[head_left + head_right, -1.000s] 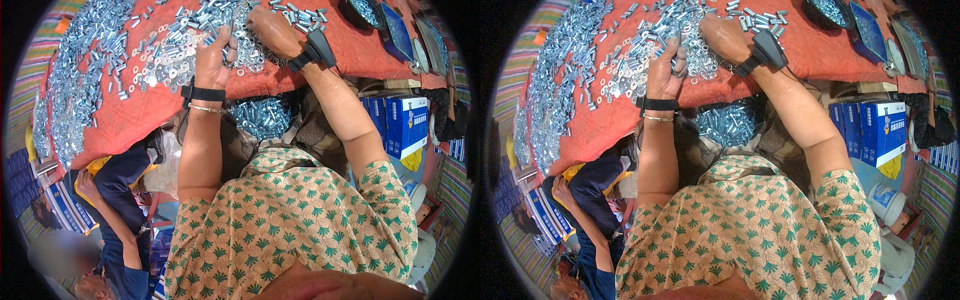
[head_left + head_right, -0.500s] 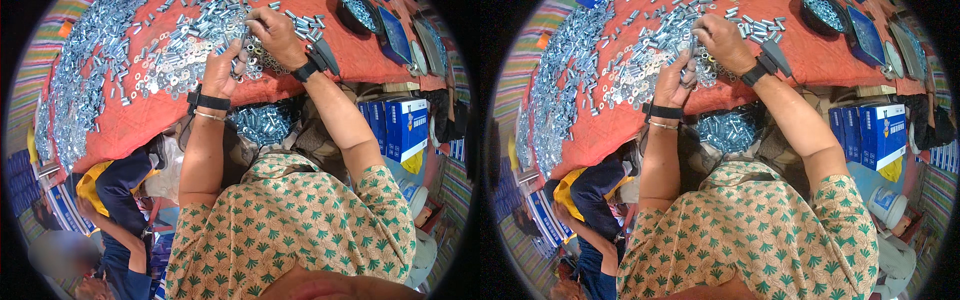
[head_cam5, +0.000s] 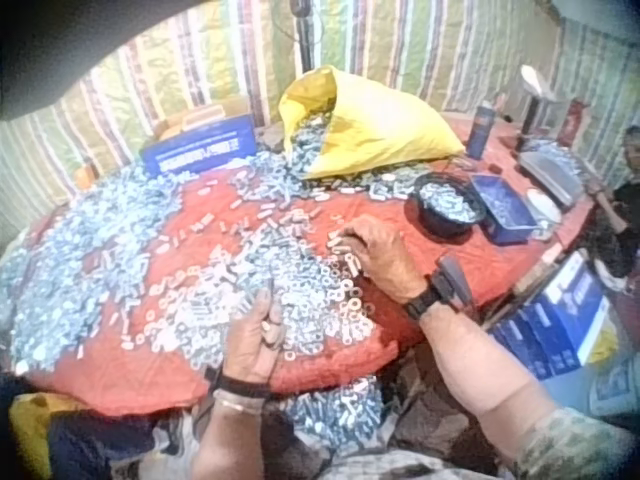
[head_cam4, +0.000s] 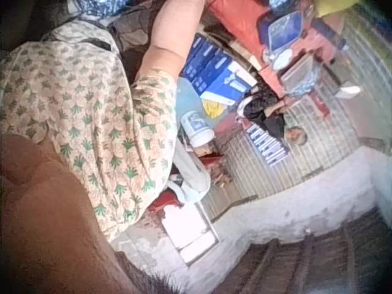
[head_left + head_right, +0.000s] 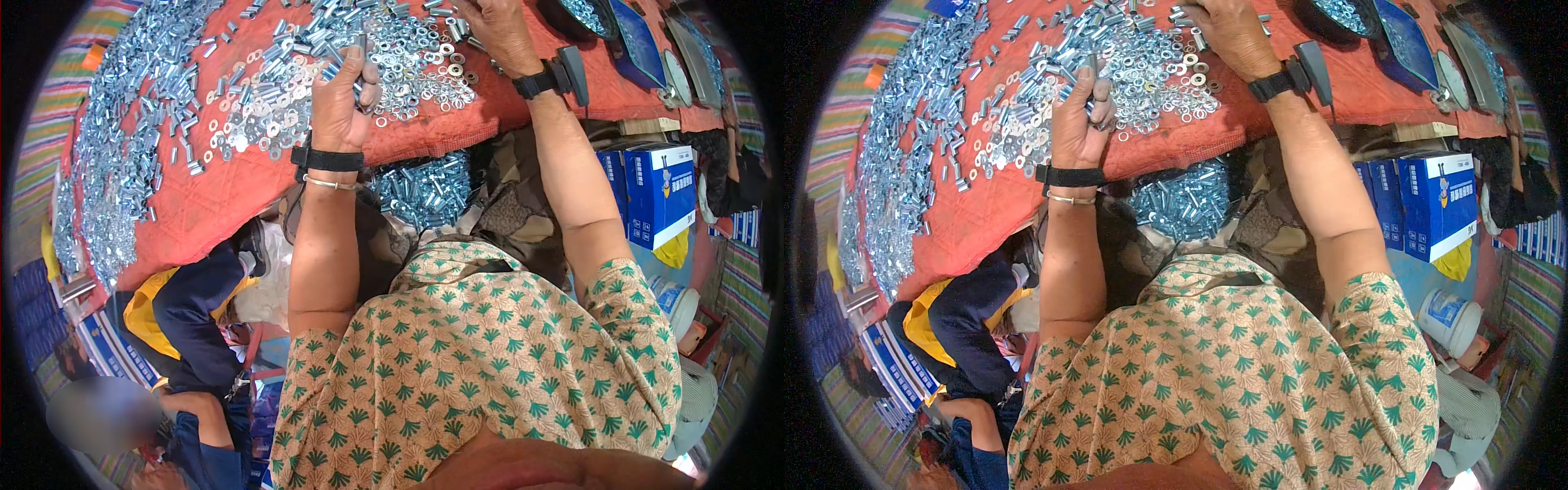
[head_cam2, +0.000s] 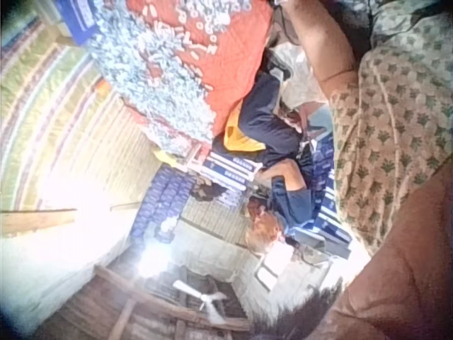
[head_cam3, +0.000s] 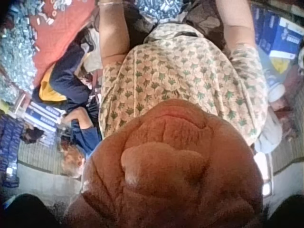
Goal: Assembling small metal plates onto bolts with washers while sitting on the floor.
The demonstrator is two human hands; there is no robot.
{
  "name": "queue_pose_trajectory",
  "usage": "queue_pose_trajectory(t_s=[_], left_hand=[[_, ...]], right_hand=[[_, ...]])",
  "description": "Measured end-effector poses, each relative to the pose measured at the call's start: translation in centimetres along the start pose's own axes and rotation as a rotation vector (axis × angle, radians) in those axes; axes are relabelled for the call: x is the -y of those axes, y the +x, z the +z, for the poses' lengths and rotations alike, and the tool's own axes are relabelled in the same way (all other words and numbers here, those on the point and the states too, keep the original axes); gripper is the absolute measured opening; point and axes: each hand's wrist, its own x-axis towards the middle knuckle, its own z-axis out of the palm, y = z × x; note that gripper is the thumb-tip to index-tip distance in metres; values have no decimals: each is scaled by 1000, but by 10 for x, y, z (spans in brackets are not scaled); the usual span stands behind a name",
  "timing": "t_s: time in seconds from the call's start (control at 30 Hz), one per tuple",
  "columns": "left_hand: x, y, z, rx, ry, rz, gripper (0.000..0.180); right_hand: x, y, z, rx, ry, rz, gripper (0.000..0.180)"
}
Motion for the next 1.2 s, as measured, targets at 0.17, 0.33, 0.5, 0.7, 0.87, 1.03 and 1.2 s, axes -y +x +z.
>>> queue_pose_trajectory(t_s=[0.17,0.33,0.5,0.7,0.87,1.03,1.2], left_hand=[[-2,-1,5,6,49,37,24],[0,0,4,-5,48,38,24],[0,1,3,12,70,16,24],[3,4,1,-51,98,-44,23],[6,5,0,-59,126,-37,22],[9,7,3,-103,139,-16,21],[8,5,5,-25,145,-75,21]], right_hand=[[-23,-19,7,289,-123,-121,13],[-29,-27,16,306,-176,-62,14],[-30,-25,17,464,-217,18,13],[-31,-28,14,354,-219,-60,11],[-26,-32,7,453,-250,3,10],[-39,-39,5,462,-262,130,9],[-31,-41,9,381,-293,-73,8]])
